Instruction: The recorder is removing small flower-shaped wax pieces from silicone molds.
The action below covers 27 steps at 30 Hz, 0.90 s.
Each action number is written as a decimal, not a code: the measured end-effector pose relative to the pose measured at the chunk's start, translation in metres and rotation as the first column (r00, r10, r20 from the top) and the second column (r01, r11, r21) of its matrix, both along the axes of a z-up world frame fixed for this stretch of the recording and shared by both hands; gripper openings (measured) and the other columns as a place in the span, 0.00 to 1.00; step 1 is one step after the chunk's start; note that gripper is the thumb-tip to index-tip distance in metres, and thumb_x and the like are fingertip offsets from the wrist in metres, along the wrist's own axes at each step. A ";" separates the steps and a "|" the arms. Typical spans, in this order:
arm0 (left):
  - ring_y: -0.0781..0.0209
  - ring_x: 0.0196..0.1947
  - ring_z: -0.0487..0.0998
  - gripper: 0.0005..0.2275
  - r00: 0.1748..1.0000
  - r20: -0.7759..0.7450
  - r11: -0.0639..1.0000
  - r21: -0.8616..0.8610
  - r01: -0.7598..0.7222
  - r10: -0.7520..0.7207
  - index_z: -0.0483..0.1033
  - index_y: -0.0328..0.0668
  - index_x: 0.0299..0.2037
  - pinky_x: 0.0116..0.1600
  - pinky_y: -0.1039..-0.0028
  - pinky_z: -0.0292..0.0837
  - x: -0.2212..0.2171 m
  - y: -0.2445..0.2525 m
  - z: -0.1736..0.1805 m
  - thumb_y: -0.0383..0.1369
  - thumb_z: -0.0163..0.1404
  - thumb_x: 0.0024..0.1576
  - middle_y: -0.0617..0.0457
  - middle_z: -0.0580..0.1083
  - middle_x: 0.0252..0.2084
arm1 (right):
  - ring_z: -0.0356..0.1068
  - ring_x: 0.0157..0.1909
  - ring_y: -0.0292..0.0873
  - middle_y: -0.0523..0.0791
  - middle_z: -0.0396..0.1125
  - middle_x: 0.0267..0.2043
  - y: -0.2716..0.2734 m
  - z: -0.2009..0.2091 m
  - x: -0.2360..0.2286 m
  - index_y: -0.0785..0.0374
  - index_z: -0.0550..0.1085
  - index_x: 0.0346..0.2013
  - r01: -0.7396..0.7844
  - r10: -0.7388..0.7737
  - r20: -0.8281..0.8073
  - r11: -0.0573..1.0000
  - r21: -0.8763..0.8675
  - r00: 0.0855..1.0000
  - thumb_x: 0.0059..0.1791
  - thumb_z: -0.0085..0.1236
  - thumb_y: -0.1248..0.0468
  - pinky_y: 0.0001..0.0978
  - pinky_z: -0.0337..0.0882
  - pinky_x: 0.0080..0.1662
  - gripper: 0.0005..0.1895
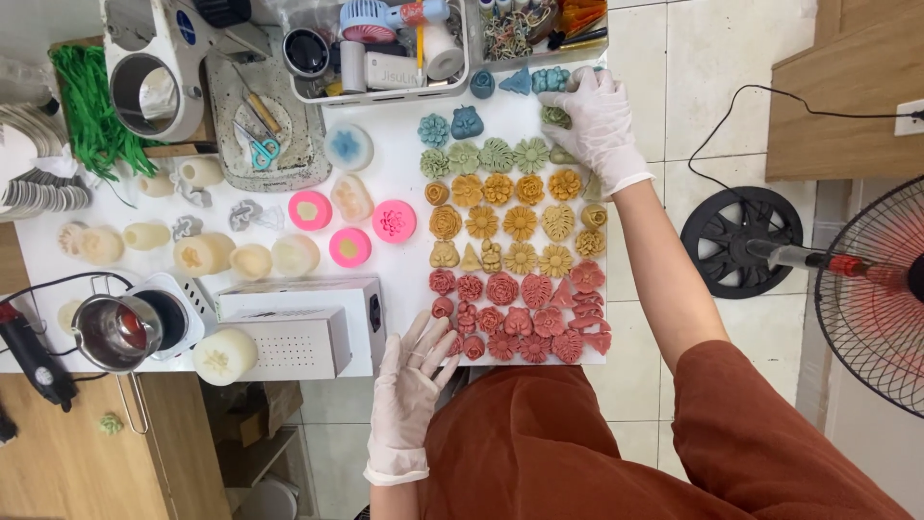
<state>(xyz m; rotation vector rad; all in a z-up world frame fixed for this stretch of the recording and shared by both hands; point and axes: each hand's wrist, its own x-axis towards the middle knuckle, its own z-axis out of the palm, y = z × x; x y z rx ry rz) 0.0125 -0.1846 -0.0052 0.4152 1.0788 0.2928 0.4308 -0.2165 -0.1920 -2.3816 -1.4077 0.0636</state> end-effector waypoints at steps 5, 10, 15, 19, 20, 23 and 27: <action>0.48 0.67 0.68 0.31 0.999 0.038 0.999 0.008 -0.033 0.032 0.60 0.35 0.71 0.67 0.57 0.63 -0.005 -0.006 -0.011 0.50 0.39 0.63 0.38 0.66 0.69 | 0.61 0.55 0.51 0.44 0.63 0.51 -0.005 0.010 0.002 0.41 0.81 0.55 -0.059 0.059 -0.002 0.998 0.019 0.998 0.43 0.72 0.49 0.47 0.62 0.55 0.25; 0.50 0.67 0.68 0.30 0.993 0.093 0.997 0.037 -0.071 0.067 0.59 0.37 0.71 0.67 0.60 0.64 -0.008 -0.006 -0.008 0.49 0.38 0.64 0.41 0.66 0.69 | 0.60 0.58 0.55 0.51 0.64 0.55 -0.007 0.049 -0.013 0.48 0.77 0.61 -0.047 0.064 -0.114 0.988 0.149 0.991 0.49 0.71 0.53 0.49 0.62 0.60 0.25; 0.52 0.66 0.71 0.29 0.995 0.094 0.999 0.046 -0.021 0.016 0.60 0.38 0.71 0.67 0.62 0.65 -0.014 0.001 -0.004 0.49 0.38 0.64 0.43 0.69 0.68 | 0.61 0.60 0.55 0.51 0.64 0.57 -0.009 0.078 -0.031 0.56 0.75 0.63 -0.045 0.086 -0.121 0.951 0.307 0.989 0.50 0.72 0.61 0.48 0.64 0.62 0.27; 0.51 0.65 0.72 0.29 0.996 0.090 0.997 0.071 -0.023 0.017 0.61 0.36 0.71 0.66 0.62 0.66 -0.018 0.011 -0.003 0.49 0.38 0.65 0.41 0.70 0.67 | 0.63 0.60 0.53 0.50 0.65 0.57 -0.002 0.099 -0.062 0.56 0.75 0.64 -0.061 0.113 -0.127 0.932 0.357 0.985 0.51 0.72 0.63 0.45 0.65 0.63 0.26; 0.51 0.64 0.72 0.29 0.995 0.102 0.998 0.056 -0.016 0.011 0.61 0.37 0.71 0.65 0.62 0.66 -0.022 0.014 -0.007 0.49 0.38 0.65 0.42 0.70 0.67 | 0.63 0.60 0.52 0.49 0.65 0.57 0.001 0.103 -0.072 0.56 0.75 0.64 -0.056 0.123 -0.155 0.924 0.379 0.980 0.52 0.71 0.63 0.44 0.65 0.63 0.26; 0.54 0.63 0.72 0.29 0.989 0.141 0.999 0.042 0.033 -0.039 0.61 0.39 0.71 0.63 0.63 0.67 -0.026 0.020 -0.012 0.50 0.38 0.65 0.44 0.70 0.66 | 0.64 0.57 0.50 0.48 0.66 0.53 0.007 0.125 -0.112 0.56 0.75 0.64 -0.030 0.128 -0.258 0.934 0.356 0.958 0.53 0.68 0.62 0.41 0.66 0.61 0.24; 0.59 0.60 0.75 0.27 0.974 0.078 0.976 0.059 0.209 -0.214 0.64 0.44 0.69 0.63 0.67 0.67 -0.023 0.035 0.008 0.50 0.39 0.63 0.51 0.72 0.65 | 0.70 0.46 0.45 0.46 0.71 0.44 0.022 0.143 -0.198 0.54 0.76 0.61 0.010 0.045 -0.530 0.995 0.101 0.847 0.54 0.59 0.59 0.37 0.69 0.52 0.19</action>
